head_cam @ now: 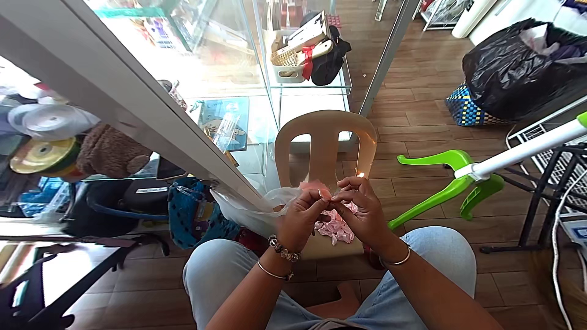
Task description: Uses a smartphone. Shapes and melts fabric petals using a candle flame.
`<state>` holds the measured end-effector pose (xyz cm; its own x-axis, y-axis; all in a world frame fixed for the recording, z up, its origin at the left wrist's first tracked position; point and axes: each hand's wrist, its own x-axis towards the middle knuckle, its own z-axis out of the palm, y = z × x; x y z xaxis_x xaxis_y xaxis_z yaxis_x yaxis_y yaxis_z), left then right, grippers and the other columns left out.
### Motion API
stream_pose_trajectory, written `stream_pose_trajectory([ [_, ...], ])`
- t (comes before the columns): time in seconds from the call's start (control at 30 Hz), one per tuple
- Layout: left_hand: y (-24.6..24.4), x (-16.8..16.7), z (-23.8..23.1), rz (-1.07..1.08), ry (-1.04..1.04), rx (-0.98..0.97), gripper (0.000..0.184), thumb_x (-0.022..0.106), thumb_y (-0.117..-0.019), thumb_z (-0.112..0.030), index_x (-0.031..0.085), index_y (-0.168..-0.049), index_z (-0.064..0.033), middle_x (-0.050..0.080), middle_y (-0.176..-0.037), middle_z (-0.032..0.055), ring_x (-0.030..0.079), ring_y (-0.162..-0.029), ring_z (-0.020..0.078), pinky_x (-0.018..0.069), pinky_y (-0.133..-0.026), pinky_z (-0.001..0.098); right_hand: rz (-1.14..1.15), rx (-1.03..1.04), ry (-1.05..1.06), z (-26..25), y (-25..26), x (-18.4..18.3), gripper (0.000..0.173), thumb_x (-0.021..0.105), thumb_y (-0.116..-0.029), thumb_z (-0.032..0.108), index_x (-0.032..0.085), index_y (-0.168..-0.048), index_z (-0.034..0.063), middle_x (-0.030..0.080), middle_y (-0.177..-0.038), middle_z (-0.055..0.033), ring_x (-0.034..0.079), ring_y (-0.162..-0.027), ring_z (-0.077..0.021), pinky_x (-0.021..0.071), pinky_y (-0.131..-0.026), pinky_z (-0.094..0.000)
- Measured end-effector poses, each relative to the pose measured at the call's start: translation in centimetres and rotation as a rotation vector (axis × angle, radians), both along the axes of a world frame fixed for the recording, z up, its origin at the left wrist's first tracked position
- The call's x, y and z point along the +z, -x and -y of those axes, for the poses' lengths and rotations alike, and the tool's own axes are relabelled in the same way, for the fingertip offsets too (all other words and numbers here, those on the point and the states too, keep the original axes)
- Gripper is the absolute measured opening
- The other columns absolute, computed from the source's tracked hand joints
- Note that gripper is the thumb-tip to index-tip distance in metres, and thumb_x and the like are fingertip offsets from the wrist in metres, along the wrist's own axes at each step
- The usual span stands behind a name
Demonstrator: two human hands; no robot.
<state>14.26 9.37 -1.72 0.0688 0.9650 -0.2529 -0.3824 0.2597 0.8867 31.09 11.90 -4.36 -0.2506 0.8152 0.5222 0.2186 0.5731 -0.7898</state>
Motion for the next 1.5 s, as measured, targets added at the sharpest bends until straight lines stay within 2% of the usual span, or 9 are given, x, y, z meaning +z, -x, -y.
stream_pose_trajectory([
  [0.23, -0.1, 0.2, -0.1, 0.019, 0.062, 0.027, 0.013, 0.052, -0.1029, 0.002, 0.064, -0.101, -0.0008, 0.073, -0.09, 0.0085, 0.072, -0.08, 0.0136, 0.0602, -0.071, 0.0268, 0.067, -0.074, -0.101, 0.2, 0.2, -0.6, 0.012, 0.072, -0.0947, 0.017, 0.08, -0.099, 0.008, 0.061, -0.12, -0.0119, 0.059, -0.104, -0.0106, 0.0516, -0.092, -0.0231],
  [0.43, 0.5, 0.5, -0.3, 0.055, 0.092, 0.079, 0.013, 0.054, -0.1029, 0.002, 0.067, -0.101, 0.0034, 0.074, -0.088, 0.0114, 0.072, -0.077, 0.0143, 0.0607, -0.071, 0.0265, 0.294, -0.154, -0.257, 0.8, 0.8, -1.3, 0.027, 0.062, -0.0989, 0.021, 0.078, -0.119, 0.0137, 0.064, -0.125, -0.0165, 0.061, -0.103, -0.023, 0.0515, -0.086, -0.0348],
  [0.57, 0.9, 0.1, -0.4, -0.052, 0.013, 0.065, 0.01, 0.064, -0.0967, 0.003, 0.07, -0.104, 0.0038, 0.074, -0.092, 0.0111, 0.073, -0.081, 0.0158, 0.0615, -0.075, 0.0291, 0.518, -0.255, -0.379, 1.4, 1.2, -1.3, 0.03, 0.057, -0.0992, 0.02, 0.076, -0.122, 0.016, 0.065, -0.129, -0.0162, 0.061, -0.115, -0.0337, 0.0522, -0.091, -0.0435],
  [0.67, 0.7, 0.3, -0.6, -0.038, 0.077, 0.118, 0.01, 0.059, -0.1005, 0.001, 0.068, -0.097, 0.003, 0.073, -0.086, 0.01, 0.071, -0.075, 0.014, 0.0603, -0.07, 0.0267, 0.544, -0.256, -0.374, 1.7, 1.4, -1.1, 0.032, 0.057, -0.0965, 0.017, 0.076, -0.123, 0.0165, 0.065, -0.13, -0.0155, 0.06, -0.118, -0.0351, 0.0508, -0.094, -0.0463],
  [0.8, 0.7, 0.6, -0.8, 0.024, 0.087, 0.113, 0.014, 0.053, -0.1032, 0.0, 0.066, -0.096, -0.0001, 0.073, -0.085, 0.0091, 0.071, -0.075, 0.0125, 0.0591, -0.068, 0.0247, 0.129, -0.033, 0.056, 1.4, 0.5, 0.1, 0.029, 0.058, -0.0995, 0.02, 0.076, -0.119, 0.0085, 0.057, -0.136, -0.0152, 0.057, -0.118, -0.0208, 0.0498, -0.099, -0.0366],
  [0.9, 0.5, 0.4, -0.7, -0.01, 0.036, 0.08, 0.012, 0.057, -0.101, 0.002, 0.067, -0.095, -0.0007, 0.073, -0.087, 0.0089, 0.072, -0.078, 0.0133, 0.0597, -0.069, 0.0255, -0.139, -0.004, 0.359, 0.8, 0.2, 0.7, 0.026, 0.065, -0.0962, 0.019, 0.073, -0.115, 0.0026, 0.056, -0.134, -0.012, 0.063, -0.108, -0.0109, 0.0577, -0.083, -0.0228],
  [1.17, 0.1, -0.3, -0.5, -0.21, -0.105, -0.002, 0.004, 0.065, -0.0964, 0.002, 0.068, -0.098, -0.0003, 0.073, -0.087, 0.0046, 0.071, -0.078, 0.0108, 0.0608, -0.072, 0.0257, -0.437, 0.027, 0.796, 0.4, 0.3, 1.4, 0.005, 0.072, -0.0925, 0.008, 0.072, -0.093, 0.003, 0.065, -0.115, -0.0075, 0.065, -0.094, -0.0097, 0.057, -0.081, -0.0249],
  [1.3, 0.3, -0.9, -0.6, -0.255, -0.191, -0.022, 0.008, 0.067, -0.0946, 0.002, 0.069, -0.101, -0.0018, 0.073, -0.089, 0.0022, 0.07, -0.079, 0.009, 0.0607, -0.073, 0.0251, -0.566, 0.133, 1.016, 0.4, -0.1, 2.3, 0.007, 0.06, -0.1, 0.003, 0.066, -0.101, 0.0003, 0.068, -0.098, -0.0063, 0.066, -0.087, -0.0125, 0.0578, -0.079, -0.0286],
  [1.5, 1.2, -2.0, -0.8, -0.304, -0.397, -0.093, 0.008, 0.071, -0.0908, 0.001, 0.071, -0.096, -0.0046, 0.07, -0.103, 0.0016, 0.069, -0.092, 0.0091, 0.0607, -0.082, 0.0279, -0.695, 0.304, 1.343, 0.2, -0.8, 2.7, 0.01, 0.053, -0.1045, 0.005, 0.062, -0.106, 0.0017, 0.07, -0.097, -0.0085, 0.069, -0.086, -0.0164, 0.0594, -0.077, -0.032],
])
